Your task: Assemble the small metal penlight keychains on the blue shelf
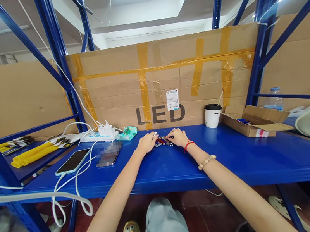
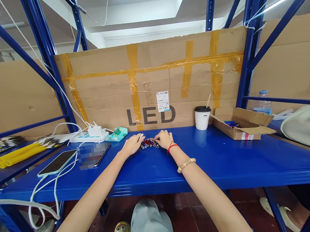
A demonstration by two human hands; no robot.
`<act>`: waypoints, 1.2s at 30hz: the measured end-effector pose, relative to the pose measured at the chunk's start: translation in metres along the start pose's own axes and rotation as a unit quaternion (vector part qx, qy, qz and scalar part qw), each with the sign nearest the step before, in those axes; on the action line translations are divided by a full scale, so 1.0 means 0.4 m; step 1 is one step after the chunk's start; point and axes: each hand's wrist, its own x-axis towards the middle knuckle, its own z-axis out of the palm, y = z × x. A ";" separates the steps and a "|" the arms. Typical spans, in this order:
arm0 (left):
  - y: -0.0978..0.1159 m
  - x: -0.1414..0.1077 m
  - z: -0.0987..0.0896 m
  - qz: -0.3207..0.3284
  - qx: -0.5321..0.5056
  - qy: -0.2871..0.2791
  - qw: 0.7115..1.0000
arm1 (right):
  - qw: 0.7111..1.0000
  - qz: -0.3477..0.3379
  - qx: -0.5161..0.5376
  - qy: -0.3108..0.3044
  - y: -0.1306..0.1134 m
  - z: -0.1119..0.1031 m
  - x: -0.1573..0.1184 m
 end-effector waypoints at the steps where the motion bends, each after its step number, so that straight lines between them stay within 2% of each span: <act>1: 0.001 0.000 -0.001 0.001 0.000 0.000 1.000 | 1.000 -0.001 -0.001 0.001 0.002 0.000 0.000; 13: 0.000 -0.002 0.001 0.002 -0.011 -0.003 1.000 | 0.998 -0.045 -0.036 0.000 0.003 -0.001 0.003; 20: -0.005 0.002 0.006 0.009 -0.039 0.013 0.999 | 0.999 -0.035 -0.039 0.004 0.001 0.004 0.004; 24: -0.015 0.008 0.015 0.056 -0.079 0.042 0.994 | 0.998 -0.040 -0.043 0.005 0.005 0.011 0.006; 28: -0.026 0.014 0.024 0.087 -0.099 0.048 0.990 | 0.999 -0.031 -0.041 0.015 0.010 0.017 0.011; 36: -0.024 0.011 0.022 0.081 -0.138 0.051 0.986 | 1.000 0.009 -0.013 0.008 0.013 0.020 0.014</act>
